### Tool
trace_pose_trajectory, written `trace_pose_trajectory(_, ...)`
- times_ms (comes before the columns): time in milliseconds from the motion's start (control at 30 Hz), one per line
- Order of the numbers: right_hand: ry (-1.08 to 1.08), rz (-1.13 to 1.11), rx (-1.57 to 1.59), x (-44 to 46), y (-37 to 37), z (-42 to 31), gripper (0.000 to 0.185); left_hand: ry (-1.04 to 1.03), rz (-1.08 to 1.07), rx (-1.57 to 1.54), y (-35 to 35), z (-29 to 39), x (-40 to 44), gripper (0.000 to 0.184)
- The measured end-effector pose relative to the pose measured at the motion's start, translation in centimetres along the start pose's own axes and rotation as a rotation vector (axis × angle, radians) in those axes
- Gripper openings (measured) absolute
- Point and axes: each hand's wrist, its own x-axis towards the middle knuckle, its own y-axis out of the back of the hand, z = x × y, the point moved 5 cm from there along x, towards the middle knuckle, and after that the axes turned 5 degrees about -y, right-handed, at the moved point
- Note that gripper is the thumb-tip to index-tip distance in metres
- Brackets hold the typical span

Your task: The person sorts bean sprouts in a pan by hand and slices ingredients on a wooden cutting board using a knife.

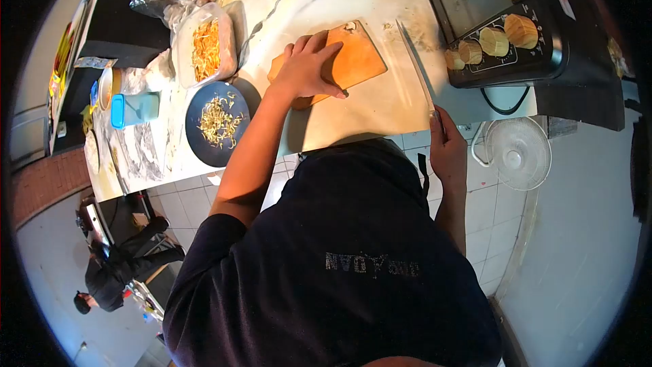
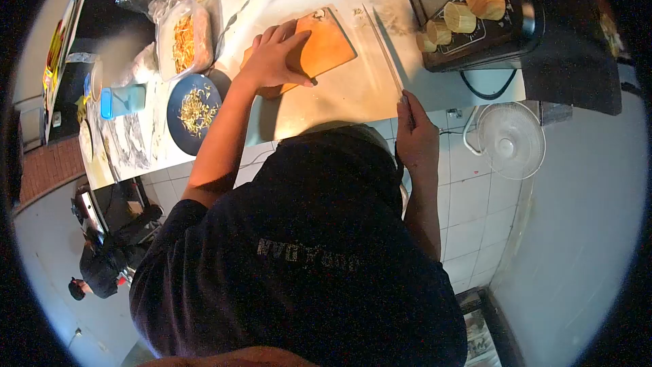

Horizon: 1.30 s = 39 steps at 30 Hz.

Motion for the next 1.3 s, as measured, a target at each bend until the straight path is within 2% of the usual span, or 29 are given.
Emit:
trace_pose_trajectory(33,0.006,-0.008,-0.004,0.0,-0.1,-0.2,0.036,-0.003,-0.06,0.068,-0.4,-0.2,-0.5,0.092)
trace_pose_trajectory(167,0.004,-0.029,-0.035,-0.1,-0.4,-0.9,0.037,-0.027,-0.07,0.129,-1.5,0.4,-0.7,0.09)
trace_pose_trajectory(233,-0.021,-0.051,-0.062,-0.1,-0.4,-0.9,0.037,-0.027,-0.17,0.163,-2.2,0.5,-0.6,0.088)
trace_pose_trajectory(533,0.06,0.003,-0.017,-0.4,-0.3,-0.5,0.036,-0.235,-0.136,0.258,-1.9,-0.9,0.2,0.077)
trace_pose_trajectory(667,0.106,0.025,0.014,-0.3,-0.6,0.1,0.036,-0.266,-0.15,0.33,-2.2,-0.4,0.2,0.076)
trace_pose_trajectory(767,0.092,0.017,-0.006,-0.3,-0.9,-0.7,0.036,-0.27,-0.208,0.447,-2.4,1.0,0.3,0.071)
trace_pose_trajectory(833,0.081,0.007,-0.021,-0.2,-0.8,-0.8,0.036,-0.288,-0.347,0.458,-2.5,1.5,0.5,0.065)
trace_pose_trajectory(867,0.098,0.012,-0.016,-0.2,-0.8,-0.8,0.035,-0.29,-0.343,0.461,-2.9,1.2,0.5,0.065)
trace_pose_trajectory(933,0.116,0.016,-0.008,-0.1,-0.9,-0.7,0.035,-0.492,-0.098,0.507,-2.5,1.4,0.1,0.044)
trace_pose_trajectory(967,0.098,0.006,0.004,0.1,-0.9,-0.6,0.034,-0.491,-0.097,0.509,-2.7,0.9,0.0,0.044)
trace_pose_trajectory(1033,0.082,-0.005,0.017,0.4,-1.0,-0.3,0.033,-0.536,0.045,0.54,-1.2,1.2,0.1,0.043)
trace_pose_trajectory(1067,0.089,-0.006,0.014,0.6,-1.0,-0.1,0.033,-0.536,0.045,0.543,-0.5,1.0,0.2,0.043)
trace_pose_trajectory(1133,0.093,-0.005,0.014,0.9,-1.0,-0.1,0.033,-0.329,-0.099,0.449,2.8,0.6,1.2,0.058)
trace_pose_trajectory(1167,0.09,-0.011,0.007,1.0,-1.1,-0.2,0.033,-0.331,-0.101,0.45,4.1,0.2,1.8,0.058)
trace_pose_trajectory(1233,0.087,-0.018,0.0,1.3,-1.2,-0.4,0.033,-0.237,-0.116,0.063,6.4,-1.9,3.3,0.052)
trace_pose_trajectory(1300,0.17,-0.008,-0.014,1.8,-1.3,-1.0,0.035,-0.175,-0.115,-0.02,8.4,-3.2,4.2,0.047)
